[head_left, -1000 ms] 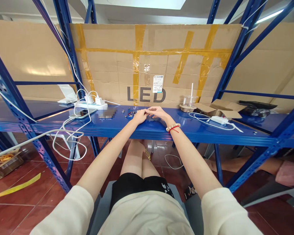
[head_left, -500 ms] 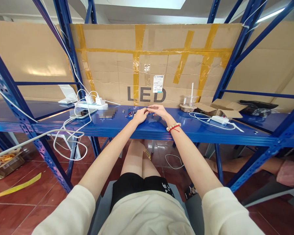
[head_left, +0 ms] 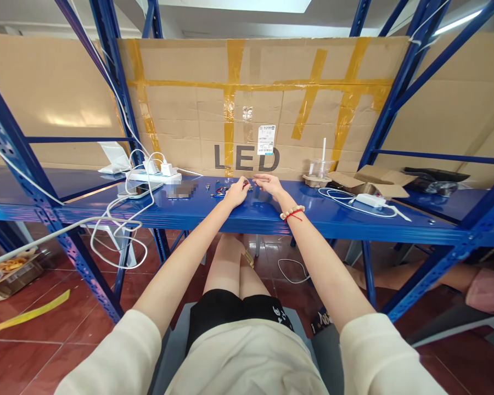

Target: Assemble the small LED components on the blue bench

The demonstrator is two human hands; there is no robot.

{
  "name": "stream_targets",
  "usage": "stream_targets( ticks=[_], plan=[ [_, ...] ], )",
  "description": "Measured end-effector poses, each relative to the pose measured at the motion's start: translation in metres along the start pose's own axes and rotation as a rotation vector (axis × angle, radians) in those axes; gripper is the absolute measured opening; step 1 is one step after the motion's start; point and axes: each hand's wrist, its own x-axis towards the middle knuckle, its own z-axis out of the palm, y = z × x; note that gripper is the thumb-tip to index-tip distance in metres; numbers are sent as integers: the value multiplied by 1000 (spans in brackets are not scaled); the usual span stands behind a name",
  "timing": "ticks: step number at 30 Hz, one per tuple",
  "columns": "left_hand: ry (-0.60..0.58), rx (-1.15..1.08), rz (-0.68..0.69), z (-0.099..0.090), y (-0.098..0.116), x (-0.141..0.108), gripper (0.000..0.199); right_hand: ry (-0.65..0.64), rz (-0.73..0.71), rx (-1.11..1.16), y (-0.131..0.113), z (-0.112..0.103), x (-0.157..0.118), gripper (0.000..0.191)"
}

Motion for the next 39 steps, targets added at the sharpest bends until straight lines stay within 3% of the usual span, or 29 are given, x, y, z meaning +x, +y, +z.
stream_targets(
  ticks=[8,16,22,26,31,39],
  plan=[
    [-7,-12,0,-2,2,-2,23,0,26,-18,4,0,5,21],
    [-13,-8,16,0,0,-1,23,-95,-3,-6,2,0,3,47],
    [-15,-3,21,1,-1,0,23,-136,-27,-21,3,0,2,53],
    [-15,-3,19,2,-3,2,23,-66,-34,-38,0,0,1,48],
    [-12,3,27,2,-4,2,23,0,-10,-13,2,0,2,29],
    [-18,17,30,1,-3,1,22,-20,-35,32,7,-1,4,22]
  ],
)
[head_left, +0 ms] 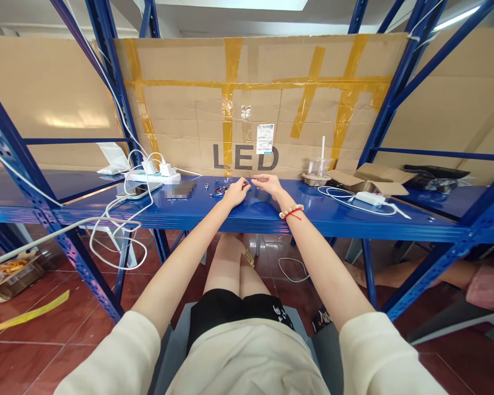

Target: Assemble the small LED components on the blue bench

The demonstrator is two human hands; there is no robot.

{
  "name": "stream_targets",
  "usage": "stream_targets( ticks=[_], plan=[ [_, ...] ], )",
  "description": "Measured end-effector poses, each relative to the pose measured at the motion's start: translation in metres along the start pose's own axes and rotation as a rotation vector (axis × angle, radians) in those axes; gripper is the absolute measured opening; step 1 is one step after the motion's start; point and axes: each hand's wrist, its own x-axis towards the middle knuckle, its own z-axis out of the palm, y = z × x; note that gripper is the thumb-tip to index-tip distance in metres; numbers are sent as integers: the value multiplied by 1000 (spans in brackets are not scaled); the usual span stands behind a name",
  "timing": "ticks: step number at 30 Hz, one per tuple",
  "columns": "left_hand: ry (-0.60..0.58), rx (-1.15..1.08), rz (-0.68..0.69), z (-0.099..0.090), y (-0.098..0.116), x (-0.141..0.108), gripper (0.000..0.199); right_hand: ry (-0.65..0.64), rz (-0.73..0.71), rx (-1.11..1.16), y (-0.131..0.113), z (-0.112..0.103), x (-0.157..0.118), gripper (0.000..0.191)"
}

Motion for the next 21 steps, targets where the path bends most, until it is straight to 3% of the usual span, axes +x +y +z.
stream_targets(
  ticks=[11,17,21],
  plan=[
    [6,2,58,3,-5,3,20,-54,19,15,2,1,2,30],
    [17,17,112,4,-5,4,22,38,11,72,3,2,4,32],
    [14,58,94,5,-6,4,22,-34,-13,73,-1,3,1,26]
  ],
)
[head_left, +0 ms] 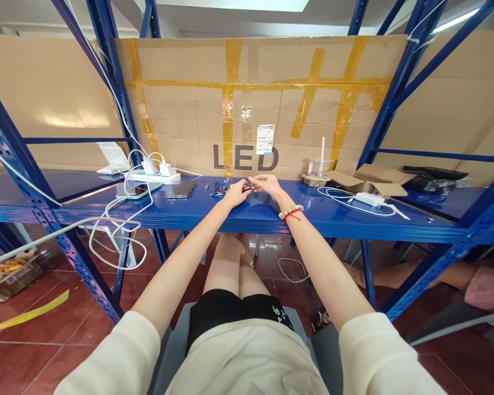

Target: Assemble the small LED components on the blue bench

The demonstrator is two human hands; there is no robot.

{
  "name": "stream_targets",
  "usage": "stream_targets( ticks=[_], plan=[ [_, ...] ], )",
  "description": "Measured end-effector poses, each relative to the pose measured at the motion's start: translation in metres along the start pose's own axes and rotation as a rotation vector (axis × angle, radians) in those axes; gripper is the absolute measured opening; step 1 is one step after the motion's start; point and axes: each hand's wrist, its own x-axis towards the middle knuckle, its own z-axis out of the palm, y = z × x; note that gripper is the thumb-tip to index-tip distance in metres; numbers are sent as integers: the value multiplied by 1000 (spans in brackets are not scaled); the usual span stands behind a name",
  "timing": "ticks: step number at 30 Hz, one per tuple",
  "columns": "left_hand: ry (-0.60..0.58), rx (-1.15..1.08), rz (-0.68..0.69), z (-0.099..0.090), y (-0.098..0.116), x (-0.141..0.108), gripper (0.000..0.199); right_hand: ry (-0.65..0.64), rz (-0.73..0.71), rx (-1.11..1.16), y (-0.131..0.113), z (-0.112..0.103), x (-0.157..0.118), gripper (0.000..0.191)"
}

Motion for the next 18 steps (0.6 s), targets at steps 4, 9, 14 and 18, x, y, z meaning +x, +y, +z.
stream_targets(
  ticks=[4,9,14,18],
  plan=[
    [-4,21,-6,0,0,-1,19,66,-60,-32,-3,0,-2,25],
    [-8,31,-16,0,0,-1,19,116,-25,-103,-3,-1,-3,34],
    [-5,21,-20,1,0,-1,20,142,-11,-182,0,-2,-1,34],
    [2,-13,-14,1,0,0,20,74,-49,-173,2,-2,0,29]
  ],
)
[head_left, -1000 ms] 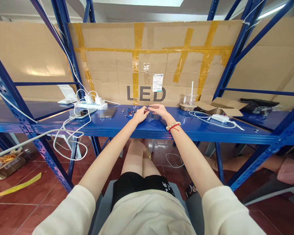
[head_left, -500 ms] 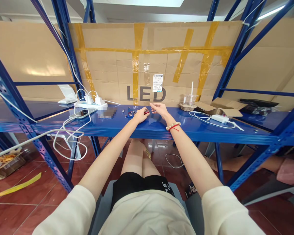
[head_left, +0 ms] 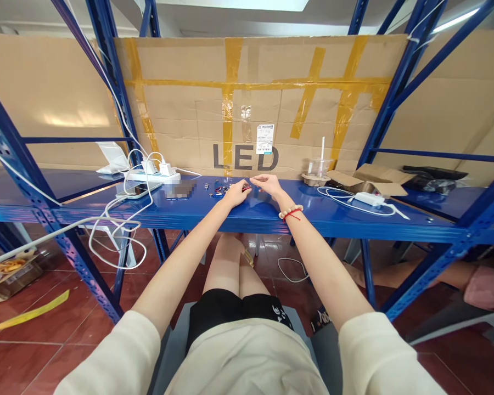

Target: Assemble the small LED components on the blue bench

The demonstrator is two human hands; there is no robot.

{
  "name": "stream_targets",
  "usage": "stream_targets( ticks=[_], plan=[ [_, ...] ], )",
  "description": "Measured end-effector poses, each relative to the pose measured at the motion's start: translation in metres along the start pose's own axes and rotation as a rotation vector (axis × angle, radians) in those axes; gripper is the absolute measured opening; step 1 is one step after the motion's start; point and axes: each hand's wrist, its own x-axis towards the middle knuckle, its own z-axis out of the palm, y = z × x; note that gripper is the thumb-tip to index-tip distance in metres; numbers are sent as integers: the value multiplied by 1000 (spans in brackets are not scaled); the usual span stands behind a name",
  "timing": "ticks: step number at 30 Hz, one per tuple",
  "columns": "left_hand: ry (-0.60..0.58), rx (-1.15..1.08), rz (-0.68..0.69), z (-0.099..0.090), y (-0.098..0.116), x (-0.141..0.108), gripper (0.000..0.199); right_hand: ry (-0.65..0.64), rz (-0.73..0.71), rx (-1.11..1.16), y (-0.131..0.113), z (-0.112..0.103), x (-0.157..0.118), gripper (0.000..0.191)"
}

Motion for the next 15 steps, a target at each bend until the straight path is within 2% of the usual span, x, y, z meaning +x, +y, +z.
stream_targets(
  ticks=[7,15],
  plan=[
    [-24,-72,12,-4,3,-1,21,-196,-64,-2,0,0,0,32],
    [-30,-122,29,-5,4,-3,20,-144,22,49,-3,1,-2,44]
  ],
)
